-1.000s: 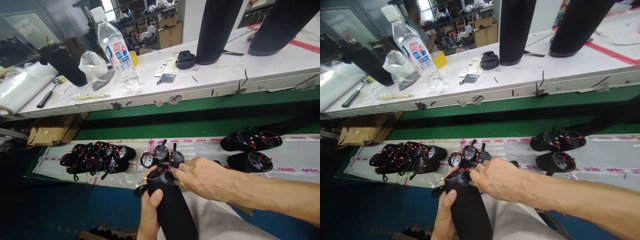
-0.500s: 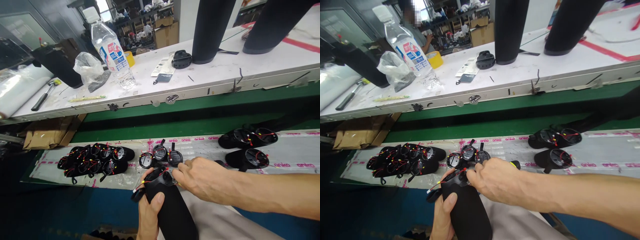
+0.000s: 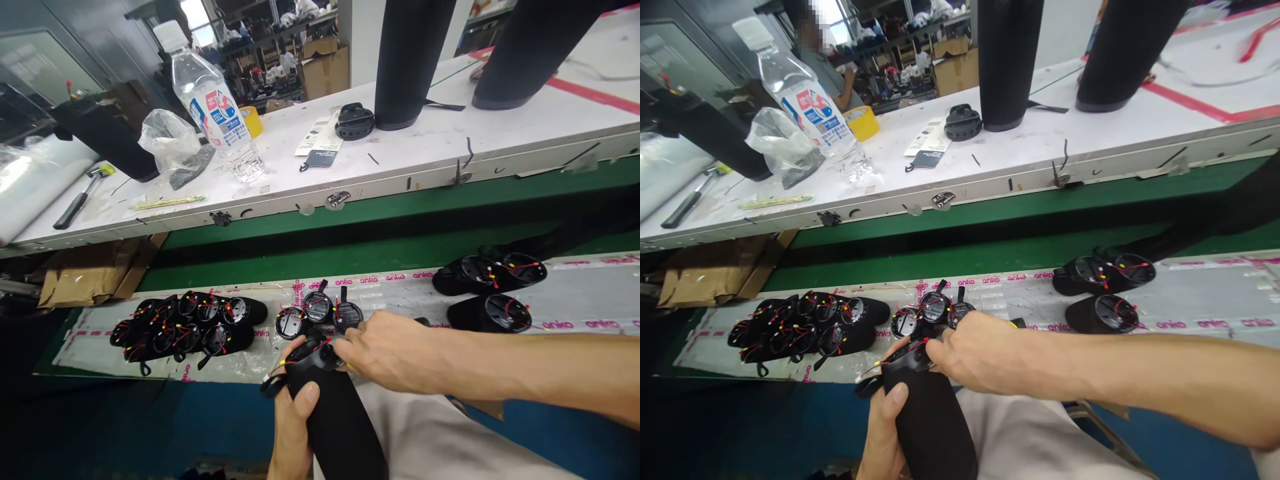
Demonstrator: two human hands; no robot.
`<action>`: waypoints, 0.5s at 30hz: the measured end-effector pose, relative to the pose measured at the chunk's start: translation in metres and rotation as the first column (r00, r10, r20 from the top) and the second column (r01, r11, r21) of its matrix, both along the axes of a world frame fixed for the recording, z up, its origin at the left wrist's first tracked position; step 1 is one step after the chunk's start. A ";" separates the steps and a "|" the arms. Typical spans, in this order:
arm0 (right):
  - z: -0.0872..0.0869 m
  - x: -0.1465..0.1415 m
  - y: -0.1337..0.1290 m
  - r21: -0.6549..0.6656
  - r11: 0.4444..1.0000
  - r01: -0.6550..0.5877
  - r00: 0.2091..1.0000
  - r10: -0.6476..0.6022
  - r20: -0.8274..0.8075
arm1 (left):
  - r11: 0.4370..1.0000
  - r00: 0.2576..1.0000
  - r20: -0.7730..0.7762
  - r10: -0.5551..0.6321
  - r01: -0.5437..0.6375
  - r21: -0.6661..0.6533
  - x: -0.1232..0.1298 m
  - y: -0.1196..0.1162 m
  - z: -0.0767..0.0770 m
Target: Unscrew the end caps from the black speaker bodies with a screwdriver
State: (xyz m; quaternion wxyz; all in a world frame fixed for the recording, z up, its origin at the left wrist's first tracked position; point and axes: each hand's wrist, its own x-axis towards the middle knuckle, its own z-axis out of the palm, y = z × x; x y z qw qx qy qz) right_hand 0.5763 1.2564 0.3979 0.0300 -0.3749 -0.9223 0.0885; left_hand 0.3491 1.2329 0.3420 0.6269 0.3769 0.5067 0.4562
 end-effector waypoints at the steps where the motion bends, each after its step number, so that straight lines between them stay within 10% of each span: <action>1: -0.002 0.001 0.001 -0.028 1.000 0.007 0.999 -0.008 -0.052 | 0.999 0.995 0.099 0.008 -0.003 -0.053 0.002 -0.001 0.001; 8: 0.003 0.007 -0.008 -0.451 0.828 0.333 0.838 -0.479 -0.261 | 0.941 0.792 0.594 0.142 0.079 -0.330 -0.003 -0.012 -0.008; 15: 0.001 -0.006 -0.019 -0.719 0.632 0.289 0.748 -0.618 -0.241 | 0.940 0.752 0.651 0.107 0.137 -0.313 0.004 -0.015 -0.025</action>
